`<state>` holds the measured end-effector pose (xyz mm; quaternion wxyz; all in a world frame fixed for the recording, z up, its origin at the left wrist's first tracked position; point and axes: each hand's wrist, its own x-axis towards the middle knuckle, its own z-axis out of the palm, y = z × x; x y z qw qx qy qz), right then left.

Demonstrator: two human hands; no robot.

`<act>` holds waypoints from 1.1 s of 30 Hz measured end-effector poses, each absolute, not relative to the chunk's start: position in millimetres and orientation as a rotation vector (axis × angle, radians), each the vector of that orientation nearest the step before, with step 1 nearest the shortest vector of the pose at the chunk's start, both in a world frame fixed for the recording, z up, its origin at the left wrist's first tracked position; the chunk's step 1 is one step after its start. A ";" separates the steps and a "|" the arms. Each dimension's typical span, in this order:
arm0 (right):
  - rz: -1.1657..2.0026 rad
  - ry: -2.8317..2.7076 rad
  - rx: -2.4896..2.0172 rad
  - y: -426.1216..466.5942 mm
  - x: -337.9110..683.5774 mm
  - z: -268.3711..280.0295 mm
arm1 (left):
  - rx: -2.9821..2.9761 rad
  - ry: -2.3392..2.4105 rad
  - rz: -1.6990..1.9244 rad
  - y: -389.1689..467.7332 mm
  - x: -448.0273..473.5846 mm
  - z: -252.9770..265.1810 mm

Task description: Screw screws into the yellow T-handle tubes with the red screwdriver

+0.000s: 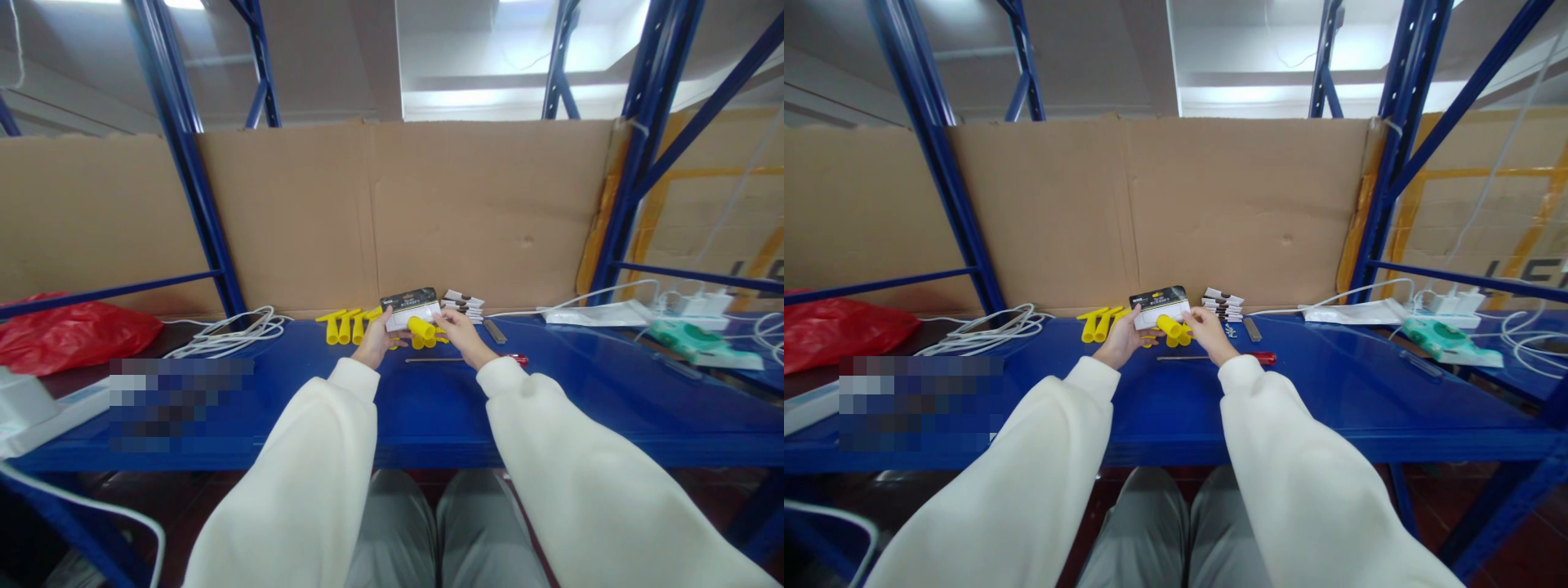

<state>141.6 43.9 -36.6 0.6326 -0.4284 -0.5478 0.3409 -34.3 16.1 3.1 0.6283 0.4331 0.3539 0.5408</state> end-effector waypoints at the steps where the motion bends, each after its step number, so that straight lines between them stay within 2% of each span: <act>1: 0.839 -1.244 -0.970 44.4 140.6 -37.1 | 0.998 0.820 1.247 16.3 -34.1 2.8; 6: 1.015 -1.213 -0.905 41.8 136.2 -37.5 | 1.059 0.826 1.281 20.2 -35.5 -1.3; 24: 1.036 -1.183 -0.874 24.6 142.3 -22.4 | 1.183 0.872 1.380 31.1 -40.8 -9.3; 33: 1.030 -1.126 -0.883 29.2 137.9 -25.0 | 1.063 1.079 1.802 35.9 -49.7 -8.2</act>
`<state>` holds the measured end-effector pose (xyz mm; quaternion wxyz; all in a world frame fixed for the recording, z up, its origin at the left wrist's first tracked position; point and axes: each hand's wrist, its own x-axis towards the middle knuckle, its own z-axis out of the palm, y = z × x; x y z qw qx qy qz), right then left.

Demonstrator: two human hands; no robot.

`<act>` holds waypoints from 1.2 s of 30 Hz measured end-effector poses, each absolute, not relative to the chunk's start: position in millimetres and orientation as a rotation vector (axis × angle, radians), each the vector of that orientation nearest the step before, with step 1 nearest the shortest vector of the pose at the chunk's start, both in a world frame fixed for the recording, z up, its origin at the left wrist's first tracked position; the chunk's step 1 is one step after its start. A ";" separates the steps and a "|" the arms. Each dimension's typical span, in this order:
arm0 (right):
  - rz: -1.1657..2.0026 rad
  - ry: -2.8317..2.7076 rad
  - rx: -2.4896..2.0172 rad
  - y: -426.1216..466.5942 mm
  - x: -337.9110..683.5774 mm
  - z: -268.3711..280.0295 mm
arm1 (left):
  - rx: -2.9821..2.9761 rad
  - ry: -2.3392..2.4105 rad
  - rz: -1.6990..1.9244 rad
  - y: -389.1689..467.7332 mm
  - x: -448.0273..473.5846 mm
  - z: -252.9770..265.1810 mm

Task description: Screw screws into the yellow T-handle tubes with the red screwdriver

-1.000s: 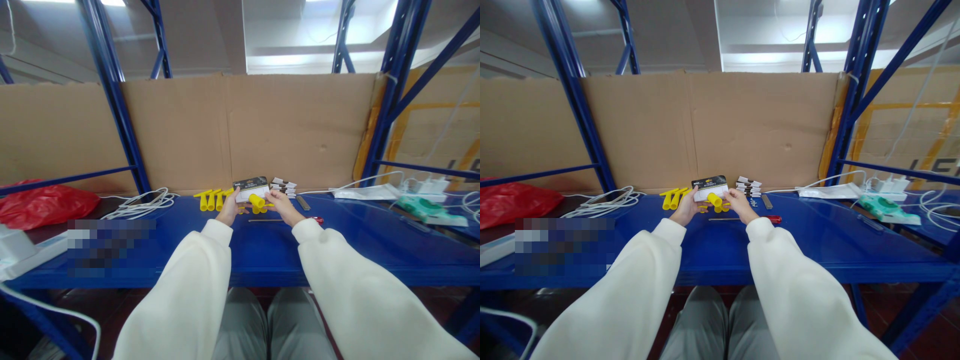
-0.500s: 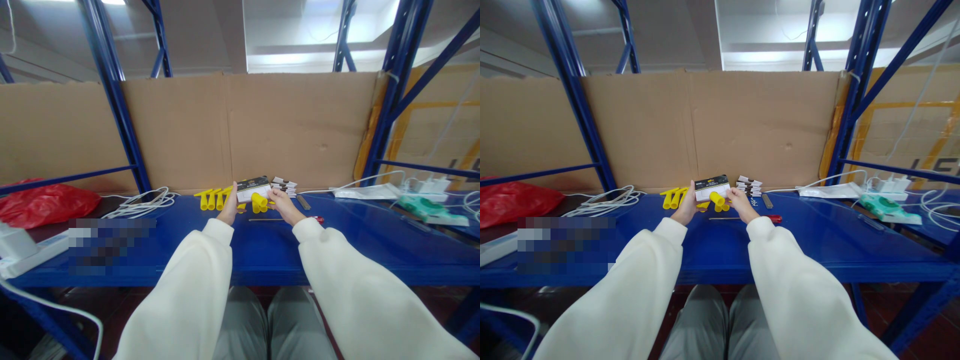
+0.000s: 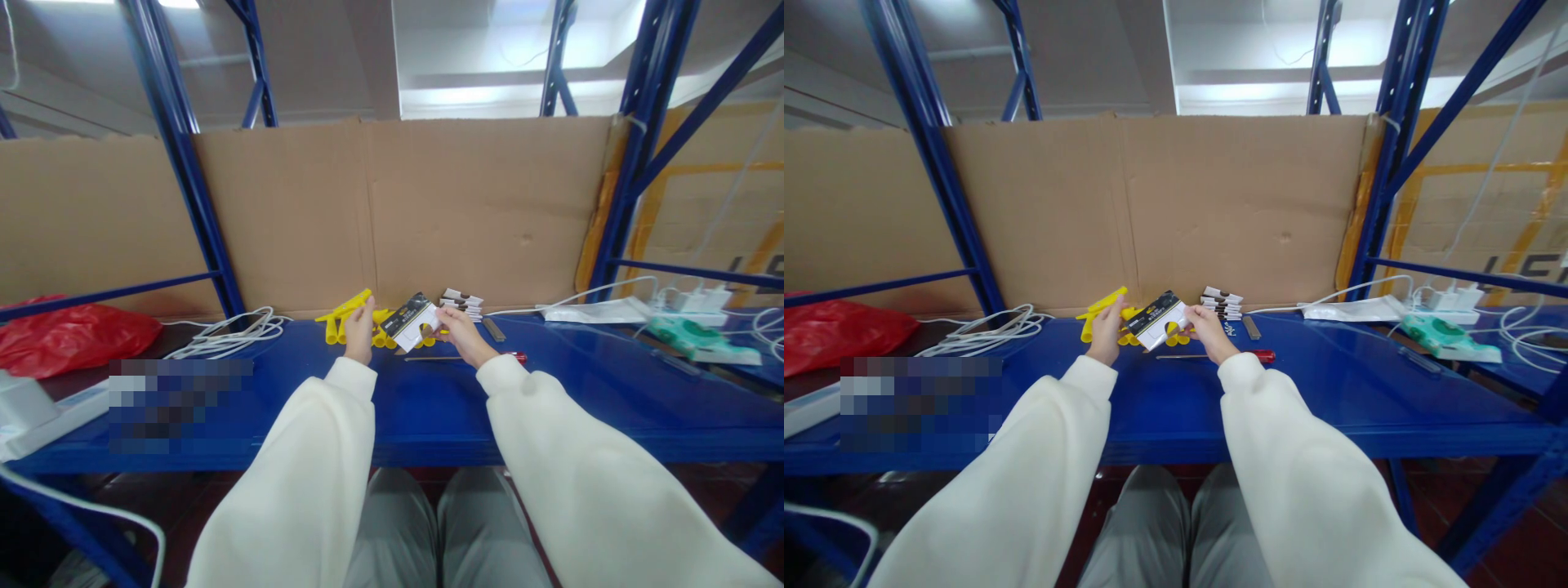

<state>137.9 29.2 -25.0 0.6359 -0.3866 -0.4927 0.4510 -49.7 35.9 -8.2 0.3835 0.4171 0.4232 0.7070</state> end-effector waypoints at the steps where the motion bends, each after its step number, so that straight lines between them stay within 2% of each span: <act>1: 1.029 -1.121 -0.884 30.0 137.8 -25.7 | 1.041 1.096 1.827 36.6 -48.7 -8.7; 8: 0.983 -1.081 -0.907 34.4 137.6 -26.4 | 0.979 1.147 1.883 35.6 -44.7 -8.1; 16: 0.685 -1.073 -0.898 30.4 156.8 -23.8 | 1.031 1.186 1.818 30.8 -44.3 -6.0; 25: 0.705 -0.849 -0.943 34.1 184.2 -15.9 | 1.064 1.194 1.799 32.7 -44.9 -7.0; 36: 0.538 -0.787 -1.013 43.7 203.0 -17.3 | 1.073 1.182 1.758 38.2 -47.4 -8.9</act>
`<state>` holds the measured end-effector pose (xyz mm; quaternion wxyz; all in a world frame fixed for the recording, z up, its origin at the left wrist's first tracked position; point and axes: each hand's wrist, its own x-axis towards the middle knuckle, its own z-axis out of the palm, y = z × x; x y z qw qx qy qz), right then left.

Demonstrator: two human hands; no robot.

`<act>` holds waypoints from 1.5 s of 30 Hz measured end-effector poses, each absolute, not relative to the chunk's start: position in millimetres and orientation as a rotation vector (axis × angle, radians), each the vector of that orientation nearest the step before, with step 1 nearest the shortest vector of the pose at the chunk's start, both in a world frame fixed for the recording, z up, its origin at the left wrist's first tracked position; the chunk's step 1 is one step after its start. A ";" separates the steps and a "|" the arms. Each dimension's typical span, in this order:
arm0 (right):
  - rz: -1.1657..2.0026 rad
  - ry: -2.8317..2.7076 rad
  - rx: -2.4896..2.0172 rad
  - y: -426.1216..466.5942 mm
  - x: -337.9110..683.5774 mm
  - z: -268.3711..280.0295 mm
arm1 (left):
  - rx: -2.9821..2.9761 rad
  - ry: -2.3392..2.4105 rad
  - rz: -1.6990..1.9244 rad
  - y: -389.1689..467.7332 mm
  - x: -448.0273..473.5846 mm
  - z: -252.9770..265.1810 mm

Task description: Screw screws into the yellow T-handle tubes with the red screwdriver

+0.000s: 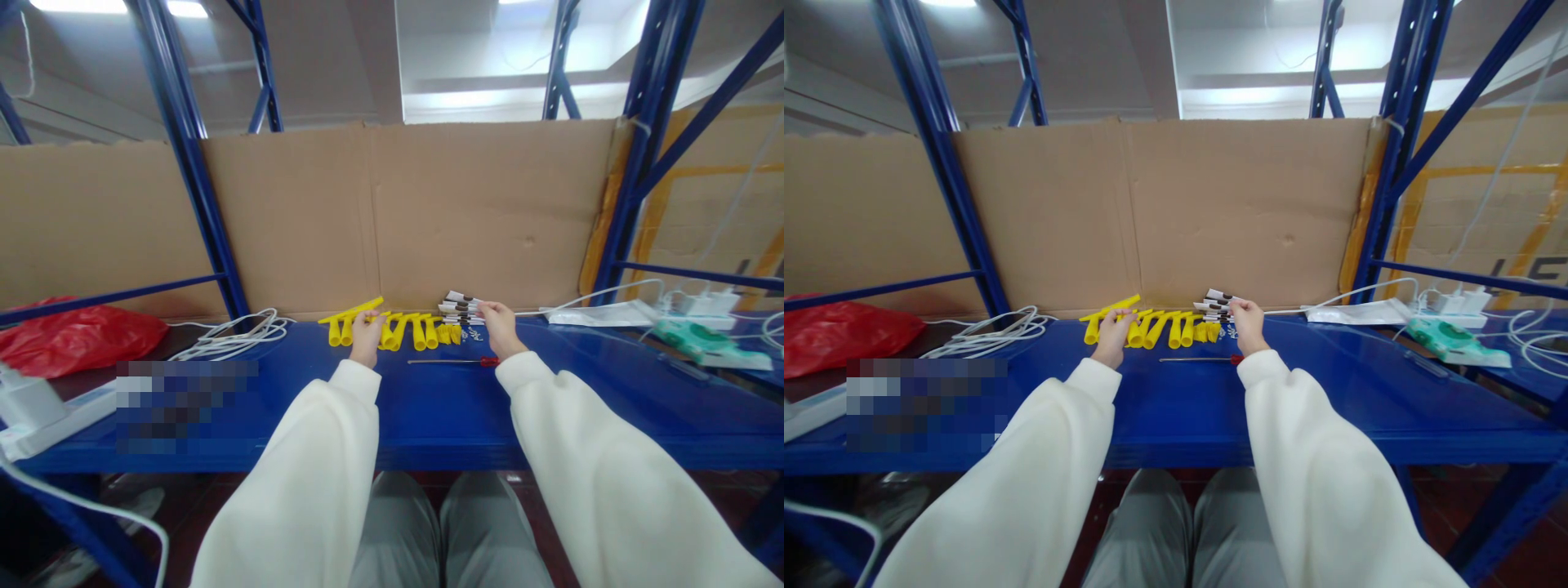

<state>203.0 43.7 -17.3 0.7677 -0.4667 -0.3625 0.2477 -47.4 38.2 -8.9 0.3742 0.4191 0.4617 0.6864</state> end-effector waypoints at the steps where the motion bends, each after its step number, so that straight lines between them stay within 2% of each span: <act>1: 0.538 -0.783 -1.018 44.2 203.0 -17.4 | 1.071 1.181 1.760 37.4 -47.1 -8.6; 27: 0.443 -0.770 -0.905 44.0 206.0 -6.7 | 1.052 1.119 1.758 30.3 -44.9 -9.1; 45: 0.347 -0.956 -1.320 85.4 235.4 25.7 | 0.995 1.000 1.760 16.1 -34.9 -6.7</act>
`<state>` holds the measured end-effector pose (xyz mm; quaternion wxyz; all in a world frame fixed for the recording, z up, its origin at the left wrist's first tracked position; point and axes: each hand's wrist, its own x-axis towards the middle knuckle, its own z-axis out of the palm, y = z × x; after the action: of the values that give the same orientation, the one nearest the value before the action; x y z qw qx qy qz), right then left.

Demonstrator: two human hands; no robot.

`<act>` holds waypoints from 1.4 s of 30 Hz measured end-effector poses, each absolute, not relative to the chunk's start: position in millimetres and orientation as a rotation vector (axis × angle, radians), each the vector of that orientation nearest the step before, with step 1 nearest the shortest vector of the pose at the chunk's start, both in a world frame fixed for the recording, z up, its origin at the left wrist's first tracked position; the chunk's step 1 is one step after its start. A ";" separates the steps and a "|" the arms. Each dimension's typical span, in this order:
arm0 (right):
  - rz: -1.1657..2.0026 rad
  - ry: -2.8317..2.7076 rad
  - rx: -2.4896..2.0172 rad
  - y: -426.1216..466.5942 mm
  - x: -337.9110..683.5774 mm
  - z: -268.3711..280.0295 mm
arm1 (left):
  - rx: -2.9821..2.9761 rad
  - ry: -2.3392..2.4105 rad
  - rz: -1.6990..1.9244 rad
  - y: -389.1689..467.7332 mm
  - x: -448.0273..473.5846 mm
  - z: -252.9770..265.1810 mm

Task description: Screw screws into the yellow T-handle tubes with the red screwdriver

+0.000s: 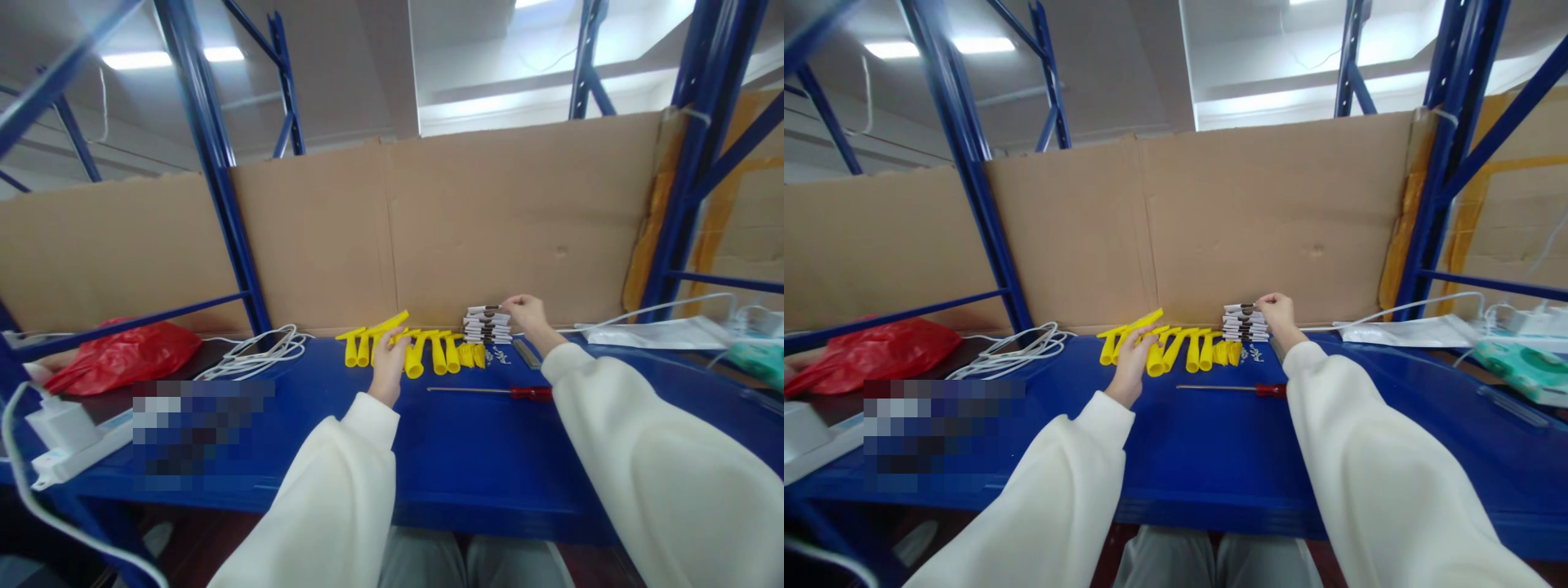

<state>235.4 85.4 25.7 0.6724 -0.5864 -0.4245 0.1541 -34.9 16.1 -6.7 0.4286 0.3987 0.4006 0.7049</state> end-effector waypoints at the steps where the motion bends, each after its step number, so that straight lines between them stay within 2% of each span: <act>1: 0.341 -0.965 -1.320 88.7 235.7 25.1 | 1.001 0.997 1.758 15.5 -34.6 -6.9; 10: 0.404 -0.864 -1.137 119.8 246.5 32.3 | 1.066 0.981 1.704 19.7 -34.0 -12.3; 19: 0.481 -1.029 -1.421 122.8 255.9 15.9 | 1.089 0.974 1.646 15.5 -34.9 -10.3; 29: 0.055 -1.473 -1.754 130.1 259.3 12.3 | 1.082 0.909 1.657 13.0 -33.1 -9.3; 33: -0.084 -1.557 -1.716 129.0 267.6 14.1 | 1.131 0.911 1.661 10.0 -33.0 -8.1; 37: -0.120 -1.523 -1.539 129.7 274.1 16.8 | 1.097 0.898 1.667 7.6 -29.3 -7.2; 42: -0.020 -1.537 -1.457 136.7 271.6 21.3 | 1.050 0.919 1.660 5.9 -25.6 -7.4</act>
<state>271.6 136.7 21.3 0.4897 -0.5999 -0.6327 -0.0083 -25.6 5.9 -7.4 0.4675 0.4278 0.3748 0.6767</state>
